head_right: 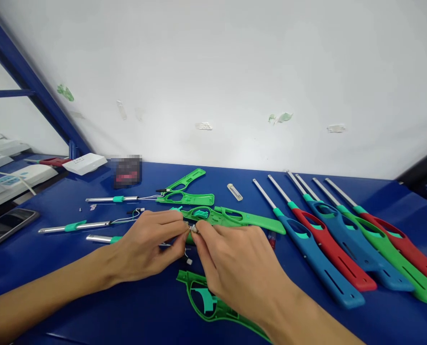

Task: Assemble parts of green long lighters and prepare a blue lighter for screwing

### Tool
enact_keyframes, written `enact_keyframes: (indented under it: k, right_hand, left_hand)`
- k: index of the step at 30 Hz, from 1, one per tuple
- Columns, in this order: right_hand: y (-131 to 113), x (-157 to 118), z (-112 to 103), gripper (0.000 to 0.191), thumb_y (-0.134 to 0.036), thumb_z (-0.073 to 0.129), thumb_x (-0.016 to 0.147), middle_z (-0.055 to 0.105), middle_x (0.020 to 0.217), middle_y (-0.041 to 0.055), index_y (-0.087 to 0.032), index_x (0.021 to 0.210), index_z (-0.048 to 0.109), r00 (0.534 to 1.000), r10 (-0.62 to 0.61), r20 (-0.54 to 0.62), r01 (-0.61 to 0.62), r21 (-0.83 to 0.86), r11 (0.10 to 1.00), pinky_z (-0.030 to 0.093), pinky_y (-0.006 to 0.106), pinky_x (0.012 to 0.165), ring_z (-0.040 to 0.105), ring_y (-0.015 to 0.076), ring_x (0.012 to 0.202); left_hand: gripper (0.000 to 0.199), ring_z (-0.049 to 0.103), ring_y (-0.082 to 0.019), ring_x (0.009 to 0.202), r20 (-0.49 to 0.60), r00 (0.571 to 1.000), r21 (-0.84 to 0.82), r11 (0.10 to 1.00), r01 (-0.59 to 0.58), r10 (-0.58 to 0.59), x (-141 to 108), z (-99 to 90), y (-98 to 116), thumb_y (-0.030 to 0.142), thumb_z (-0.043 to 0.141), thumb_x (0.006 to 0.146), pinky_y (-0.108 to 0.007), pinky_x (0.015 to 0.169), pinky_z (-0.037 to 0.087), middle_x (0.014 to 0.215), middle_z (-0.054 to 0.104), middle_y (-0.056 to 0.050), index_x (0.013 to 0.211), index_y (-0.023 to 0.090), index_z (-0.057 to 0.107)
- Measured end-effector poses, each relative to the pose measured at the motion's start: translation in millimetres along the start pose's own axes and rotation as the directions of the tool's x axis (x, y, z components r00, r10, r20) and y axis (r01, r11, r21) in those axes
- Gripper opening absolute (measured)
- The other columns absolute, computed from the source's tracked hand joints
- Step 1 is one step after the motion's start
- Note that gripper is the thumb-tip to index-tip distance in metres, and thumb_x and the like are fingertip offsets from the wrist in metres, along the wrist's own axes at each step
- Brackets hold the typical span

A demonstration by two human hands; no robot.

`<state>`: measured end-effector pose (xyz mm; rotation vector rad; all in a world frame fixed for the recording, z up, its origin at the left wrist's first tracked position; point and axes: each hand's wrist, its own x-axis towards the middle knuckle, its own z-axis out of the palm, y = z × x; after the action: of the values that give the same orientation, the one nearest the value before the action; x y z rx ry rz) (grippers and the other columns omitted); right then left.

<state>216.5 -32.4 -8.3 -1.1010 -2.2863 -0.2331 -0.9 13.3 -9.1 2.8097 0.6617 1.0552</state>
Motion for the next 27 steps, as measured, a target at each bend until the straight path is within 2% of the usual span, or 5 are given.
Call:
enact_keyframes:
  k: [5, 10, 15, 23, 27]
  right_hand:
    - [-1, 2, -1, 0.03, -0.023, 0.05, 0.113, 0.068, 0.062, -0.0012, -0.021, 0.089, 0.068, 1.0, -0.015, -0.006, 0.015, -0.053, 0.998, 0.022, 0.036, 0.047, 0.058, 0.0187, 0.043]
    - [-1, 2, -2, 0.026, -0.018, 0.052, 0.111, 0.074, 0.067, 0.002, -0.016, 0.1, 0.075, 0.996, -0.074, -0.05, 0.068, -0.114, 0.991, 0.027, 0.036, 0.047, 0.061, 0.0196, 0.044]
    - [0, 2, -3, 0.025, -0.018, 0.054, 0.11, 0.076, 0.069, 0.0027, -0.014, 0.102, 0.077, 0.994, -0.086, -0.072, 0.076, -0.141, 0.987, 0.028, 0.037, 0.046, 0.061, 0.0189, 0.043]
    - [-8, 0, 1, 0.027, -0.02, 0.052, 0.112, 0.076, 0.067, 0.001, -0.016, 0.104, 0.077, 0.994, -0.056, -0.098, 0.038, -0.174, 0.984, 0.028, 0.036, 0.047, 0.062, 0.0172, 0.044]
    - [4, -1, -3, 0.033, -0.023, 0.049, 0.113, 0.07, 0.06, -0.0008, -0.019, 0.098, 0.078, 0.995, -0.045, -0.092, 0.021, -0.252, 0.967, 0.026, 0.033, 0.046, 0.06, 0.0161, 0.041]
  left_hand:
    - [0.031, 0.039, -0.013, 0.058, -0.003, 1.0, -0.023, 1.0, 0.005, -0.005, -2, 0.9, -2, 0.005, 0.051, 0.099, -0.035, 0.051, 0.026, 0.067, 0.051, 0.004, 0.073, 0.021, 0.055]
    - [0.034, 0.037, -0.011, 0.055, -0.017, 1.0, -0.11, 0.994, 0.024, -0.026, 1, 0.6, 0, 0.006, 0.049, 0.1, -0.031, 0.051, 0.03, 0.064, 0.047, 0.006, 0.07, 0.021, 0.051]
    - [0.036, 0.035, -0.009, 0.053, -0.032, 0.998, -0.161, 0.986, 0.05, -0.056, 4, 0.8, 1, 0.007, 0.05, 0.101, -0.027, 0.049, 0.031, 0.062, 0.042, 0.008, 0.068, 0.022, 0.046]
    - [0.032, 0.029, -0.012, 0.057, -0.09, 0.996, -0.044, 0.999, -0.015, 0.011, 2, 8.1, -2, 0.003, 0.052, 0.098, -0.034, 0.05, 0.019, 0.065, 0.04, 0.007, 0.071, 0.021, 0.049]
    - [0.031, 0.03, -0.011, 0.058, -0.069, 0.997, -0.044, 0.999, -0.022, 0.019, 1, 1.5, -2, 0.003, 0.051, 0.097, -0.032, 0.051, 0.022, 0.065, 0.04, 0.007, 0.072, 0.021, 0.049]
